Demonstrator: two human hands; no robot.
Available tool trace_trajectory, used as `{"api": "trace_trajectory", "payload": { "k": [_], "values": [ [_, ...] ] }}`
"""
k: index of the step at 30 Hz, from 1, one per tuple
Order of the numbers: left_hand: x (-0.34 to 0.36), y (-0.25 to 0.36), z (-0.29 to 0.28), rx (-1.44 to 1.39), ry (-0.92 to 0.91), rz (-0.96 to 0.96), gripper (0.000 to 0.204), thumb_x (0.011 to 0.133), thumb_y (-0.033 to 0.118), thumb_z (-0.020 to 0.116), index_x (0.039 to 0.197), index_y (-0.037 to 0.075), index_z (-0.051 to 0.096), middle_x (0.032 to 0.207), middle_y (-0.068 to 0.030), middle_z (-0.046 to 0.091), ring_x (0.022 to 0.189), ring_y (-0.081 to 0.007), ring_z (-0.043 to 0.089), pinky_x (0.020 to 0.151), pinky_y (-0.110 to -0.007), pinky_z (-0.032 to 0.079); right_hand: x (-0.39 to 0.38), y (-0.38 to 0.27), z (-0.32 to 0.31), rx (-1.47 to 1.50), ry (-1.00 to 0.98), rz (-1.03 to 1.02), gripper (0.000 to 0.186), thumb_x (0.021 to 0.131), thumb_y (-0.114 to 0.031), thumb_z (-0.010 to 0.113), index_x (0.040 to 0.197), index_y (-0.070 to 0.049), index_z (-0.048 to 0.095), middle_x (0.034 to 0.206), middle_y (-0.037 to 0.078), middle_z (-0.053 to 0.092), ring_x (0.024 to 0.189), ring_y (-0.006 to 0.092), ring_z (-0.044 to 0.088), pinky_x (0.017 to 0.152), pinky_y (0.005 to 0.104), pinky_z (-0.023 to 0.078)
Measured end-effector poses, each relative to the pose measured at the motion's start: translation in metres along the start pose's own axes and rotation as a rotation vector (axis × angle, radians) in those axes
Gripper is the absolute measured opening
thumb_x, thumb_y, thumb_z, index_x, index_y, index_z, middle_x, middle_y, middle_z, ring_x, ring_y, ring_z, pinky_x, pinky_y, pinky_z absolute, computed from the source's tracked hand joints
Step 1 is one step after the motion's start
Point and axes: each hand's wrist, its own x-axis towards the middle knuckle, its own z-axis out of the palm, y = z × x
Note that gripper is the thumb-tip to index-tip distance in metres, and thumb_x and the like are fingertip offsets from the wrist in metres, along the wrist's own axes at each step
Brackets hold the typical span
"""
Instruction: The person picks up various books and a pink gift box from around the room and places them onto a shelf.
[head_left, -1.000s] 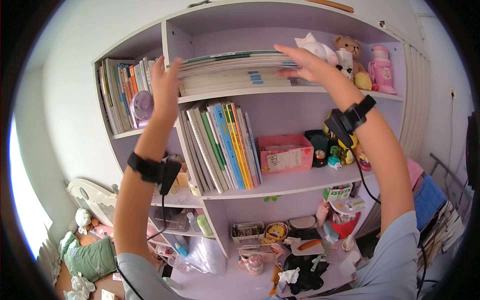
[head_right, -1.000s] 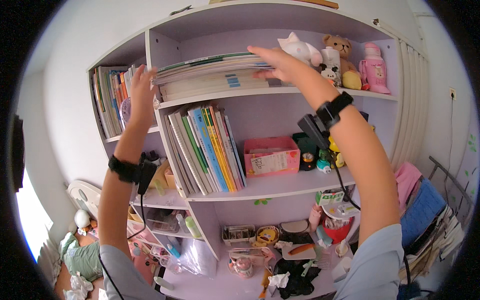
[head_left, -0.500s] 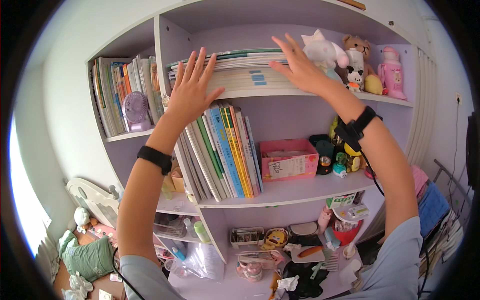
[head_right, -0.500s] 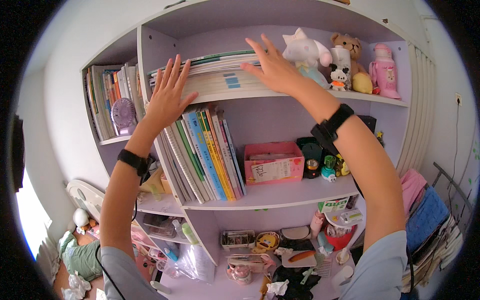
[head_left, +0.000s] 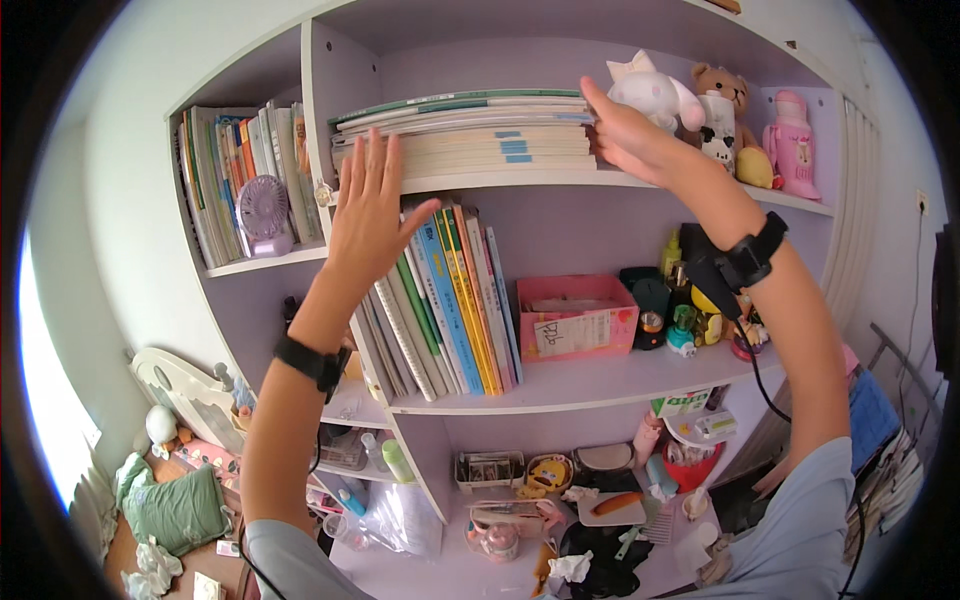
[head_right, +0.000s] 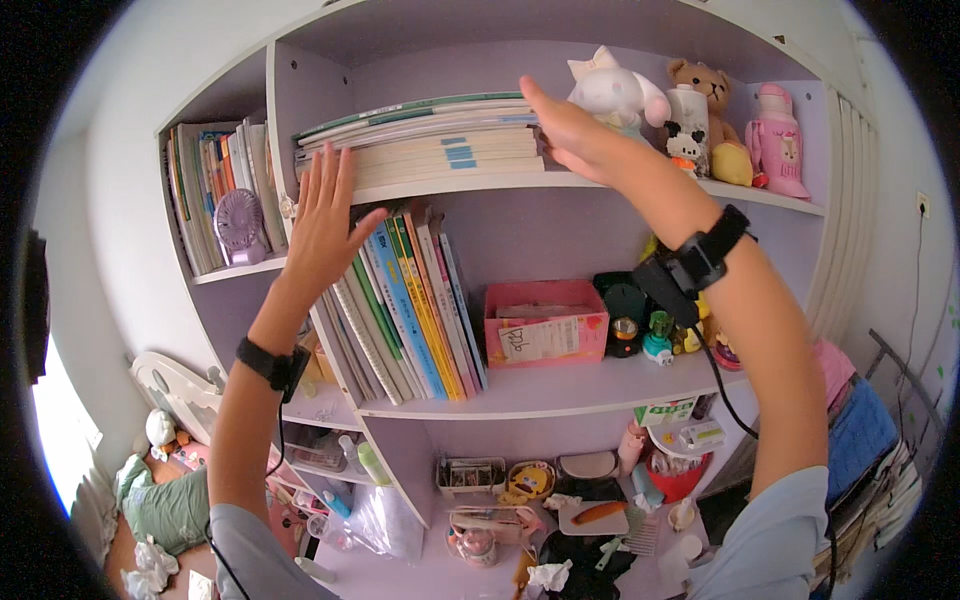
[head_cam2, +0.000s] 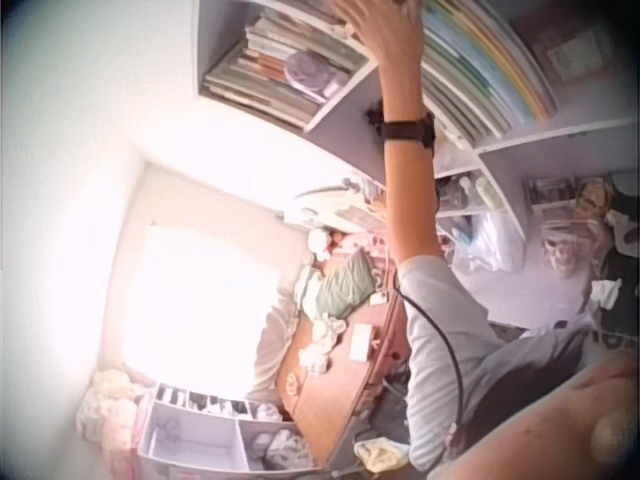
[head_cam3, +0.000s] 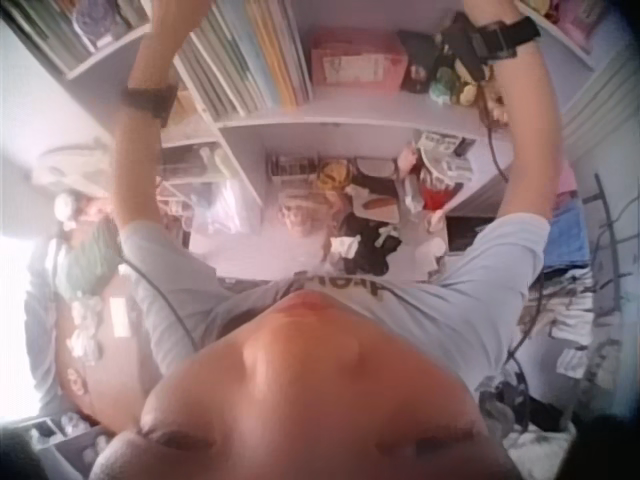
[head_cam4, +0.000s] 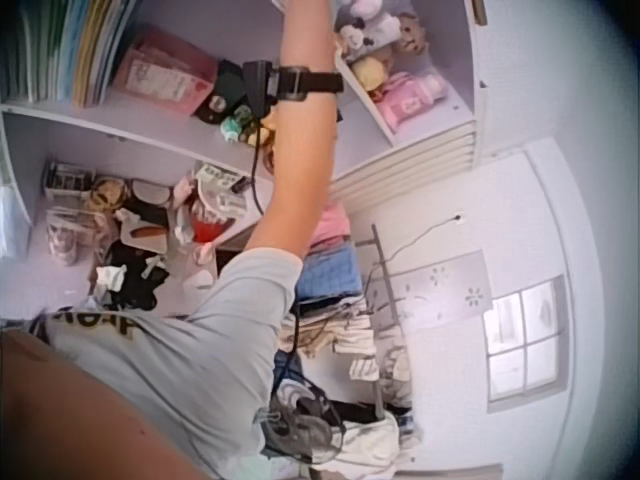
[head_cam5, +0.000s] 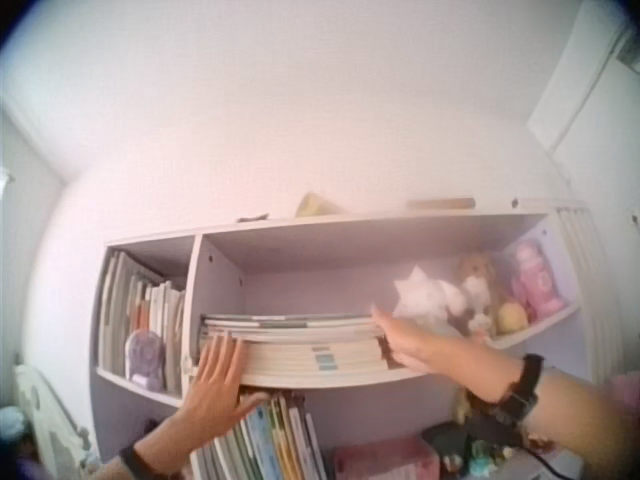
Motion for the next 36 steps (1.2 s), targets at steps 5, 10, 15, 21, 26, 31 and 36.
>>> {"api": "trace_trajectory", "payload": {
  "k": [5,10,15,21,26,31,36],
  "values": [
    [-0.01,-0.007,-0.004,-0.073,0.085,0.033,0.062,0.084,0.026,0.058,0.134,0.001,0.032,0.142,-0.0177,0.026,0.133,-0.0296,0.022,0.108,-0.041,0.023,-0.004,-0.019,0.008,0.219,-0.088,0.251,0.08,0.087,-0.06,0.036,0.134,0.004,0.025,0.132,0.015,0.038,0.118,0.0212,0.041,0.101,0.0301,0.032],
    [-0.011,-0.012,0.008,-0.236,0.308,0.078,0.037,0.08,-0.002,0.055,0.116,0.006,0.055,0.122,-0.0084,0.054,0.116,-0.0221,0.049,0.099,-0.036,0.04,0.002,-0.017,0.017,0.172,0.026,0.246,0.075,0.087,-0.06,0.037,0.131,0.001,0.033,0.129,0.014,0.042,0.117,0.0208,0.043,0.1,0.0313,0.034],
    [-0.01,-0.011,0.013,-0.235,0.355,0.106,0.037,0.075,-0.006,0.055,0.111,0.005,0.058,0.116,-0.0081,0.058,0.11,-0.0215,0.054,0.096,-0.035,0.044,0.001,-0.021,0.034,0.062,0.168,0.244,0.074,0.086,-0.058,0.042,0.132,-0.001,0.034,0.131,0.015,0.042,0.117,0.0214,0.043,0.098,0.0314,0.035],
    [-0.008,-0.01,0.015,-0.239,0.398,0.115,0.038,0.073,-0.007,0.055,0.11,0.004,0.059,0.113,-0.0098,0.059,0.108,-0.0218,0.056,0.093,-0.034,0.045,-0.007,-0.022,0.051,-0.033,0.386,0.148,0.063,0.084,-0.053,0.051,0.123,-0.004,0.047,0.119,0.01,0.052,0.109,0.0176,0.05,0.092,0.0297,0.04],
    [-0.009,-0.014,0.007,-0.262,0.346,0.129,0.036,0.071,-0.004,0.059,0.107,0.005,0.06,0.111,-0.0083,0.06,0.102,-0.0212,0.059,0.081,-0.028,0.051,-0.005,-0.019,-0.017,-0.158,-0.045,0.239,0.045,0.085,-0.031,0.059,0.116,0.001,0.051,0.106,0.009,0.058,0.092,0.0138,0.056,0.08,0.0241,0.045],
    [-0.01,-0.006,0.003,-0.325,0.312,0.027,0.033,0.073,-0.001,0.063,0.105,0.007,0.06,0.1,-0.0054,0.06,0.086,-0.0214,0.06,0.072,-0.029,0.051,-0.01,-0.023,-0.048,-1.021,-0.289,-0.02,0.018,0.08,-0.013,0.064,0.093,0.0,0.064,0.081,0.005,0.064,0.076,0.0144,0.06,0.073,0.0244,0.047],
    [-0.008,-0.004,-0.002,-0.239,0.359,0.05,0.03,0.069,0.004,0.068,0.099,0.007,0.062,0.078,-0.0029,0.049,0.073,-0.0185,0.051,0.059,-0.029,0.046,-0.001,-0.013,-0.049,-1.491,-0.404,-0.892,0.013,0.074,-0.011,0.064,0.084,-0.003,0.062,0.072,0.007,0.059,0.066,0.0213,0.058,0.059,0.0289,0.047]
  ]
}}
